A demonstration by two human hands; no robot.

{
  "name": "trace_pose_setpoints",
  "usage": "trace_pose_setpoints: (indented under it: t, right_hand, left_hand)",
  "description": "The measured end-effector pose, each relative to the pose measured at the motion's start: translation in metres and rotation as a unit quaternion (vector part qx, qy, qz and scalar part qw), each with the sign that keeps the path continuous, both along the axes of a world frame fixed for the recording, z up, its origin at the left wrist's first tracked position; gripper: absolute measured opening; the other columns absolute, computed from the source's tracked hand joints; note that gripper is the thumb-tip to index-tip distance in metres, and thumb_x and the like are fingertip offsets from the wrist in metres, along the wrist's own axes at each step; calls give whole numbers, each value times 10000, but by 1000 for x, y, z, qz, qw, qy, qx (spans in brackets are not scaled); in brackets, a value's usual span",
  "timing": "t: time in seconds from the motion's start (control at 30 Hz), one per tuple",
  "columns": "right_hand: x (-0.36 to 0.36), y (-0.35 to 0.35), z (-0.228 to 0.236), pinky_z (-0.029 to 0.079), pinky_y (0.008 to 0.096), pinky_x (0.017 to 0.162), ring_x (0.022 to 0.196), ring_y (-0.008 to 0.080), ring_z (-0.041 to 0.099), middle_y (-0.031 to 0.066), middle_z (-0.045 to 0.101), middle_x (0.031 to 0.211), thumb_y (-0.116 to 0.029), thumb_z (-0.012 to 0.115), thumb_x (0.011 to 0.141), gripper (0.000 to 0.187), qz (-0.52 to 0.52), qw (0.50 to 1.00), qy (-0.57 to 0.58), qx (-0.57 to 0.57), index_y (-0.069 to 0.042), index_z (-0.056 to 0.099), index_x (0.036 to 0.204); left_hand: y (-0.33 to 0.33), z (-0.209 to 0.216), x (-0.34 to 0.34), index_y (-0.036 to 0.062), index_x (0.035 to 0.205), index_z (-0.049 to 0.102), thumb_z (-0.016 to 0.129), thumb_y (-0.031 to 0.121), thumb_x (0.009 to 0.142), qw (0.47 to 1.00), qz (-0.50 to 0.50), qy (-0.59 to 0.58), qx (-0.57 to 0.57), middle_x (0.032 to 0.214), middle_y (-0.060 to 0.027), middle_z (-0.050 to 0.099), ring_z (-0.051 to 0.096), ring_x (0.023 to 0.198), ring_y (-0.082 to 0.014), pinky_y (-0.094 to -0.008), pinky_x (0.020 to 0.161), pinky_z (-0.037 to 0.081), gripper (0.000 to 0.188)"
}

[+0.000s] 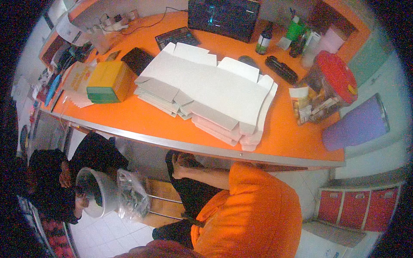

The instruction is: The person sits on the floor and repeatedly folds flat paper sheets into small rectangular boxes, then inserts small green items into them. They handle the boxes one at a time, folding edges and tucking flaps to close them.

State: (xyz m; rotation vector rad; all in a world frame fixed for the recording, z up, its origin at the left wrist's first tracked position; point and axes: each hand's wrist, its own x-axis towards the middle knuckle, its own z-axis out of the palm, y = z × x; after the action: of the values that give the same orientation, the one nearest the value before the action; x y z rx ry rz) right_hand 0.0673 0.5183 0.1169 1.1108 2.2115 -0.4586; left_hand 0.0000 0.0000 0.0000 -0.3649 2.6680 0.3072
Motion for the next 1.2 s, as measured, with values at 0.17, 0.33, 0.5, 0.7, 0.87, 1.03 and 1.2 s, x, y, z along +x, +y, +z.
trace_pose_setpoints:
  t: [0.17, 0.33, 0.5, 0.7, 0.87, 1.03, 1.2]
  right_hand:
    - [-8, -1, -20, 395, 731, 916, 1217, 623, 404, 448, 166, 1459, -612, 508, 896, 1008, -11, 999, -14, 29, -44, 3, 1558]
    - [-14, -1, -28, 392, 720, 938, 1189, 663, 399, 454, 146, 1467, -585, 523, 890, 1014, 5, 999, -36, 3, -42, -14, 1557]
    - [-6, -2, 6, 371, 727, 956, 1205, 673, 378, 450, 132, 1477, -563, 534, 885, 1022, -35, 999, 7, -10, -28, -25, 1552]
    - [-5, 0, -8, 356, 715, 997, 1269, 611, 378, 451, 32, 1503, -537, 588, 861, 1092, -54, 996, 59, -43, -9, -86, 1538]
    - [-13, 1, -30, 294, 671, 1080, 1349, 595, 274, 447, -17, 1511, -517, 606, 855, 1111, -92, 990, 74, -83, -5, -112, 1531]
    - [-10, 2, -43, 211, 616, 1148, 1400, 570, 187, 445, -5, 1513, -513, 591, 863, 1088, -79, 991, 79, -70, -5, -98, 1535]
    - [-13, 0, -56, 194, 649, 1135, 1403, 573, 175, 443, 56, 1508, -497, 553, 893, 1011, -24, 994, 60, -91, -3, -42, 1545]
  left_hand:
    - [6, -27, 1, -188, 1121, 441, 429, 701, 909, 999, 14, 9, -36, 889, -367, 651, 645, 841, -524, -554, 741, 534, 914]
    - [25, -12, -13, -214, 1117, 425, 453, 664, 916, 999, 32, 10, 33, 1004, -392, 624, 638, 915, -518, -533, 781, 533, 901]
    - [21, -32, -56, -215, 1126, 423, 479, 660, 903, 999, 28, 5, 30, 1048, -392, 614, 633, 951, -511, -530, 810, 527, 904]
    - [19, -51, -91, -213, 1135, 422, 503, 658, 890, 1000, 9, 1, -8, 1070, -388, 608, 628, 975, -505, -529, 831, 521, 908]
    - [21, -59, -103, -212, 1142, 421, 523, 656, 879, 1000, -10, 6, -24, 1088, -384, 603, 625, 994, -500, -529, 849, 516, 913]
    - [28, -53, -109, -186, 1177, 435, 594, 650, 832, 999, 13, 4, -48, 1074, -352, 616, 633, 999, -479, -521, 870, 511, 918]
    - [31, -36, -96, -164, 1118, 512, 565, 628, 865, 998, -1, 16, -59, 1040, -348, 627, 634, 948, -479, -525, 830, 517, 833]
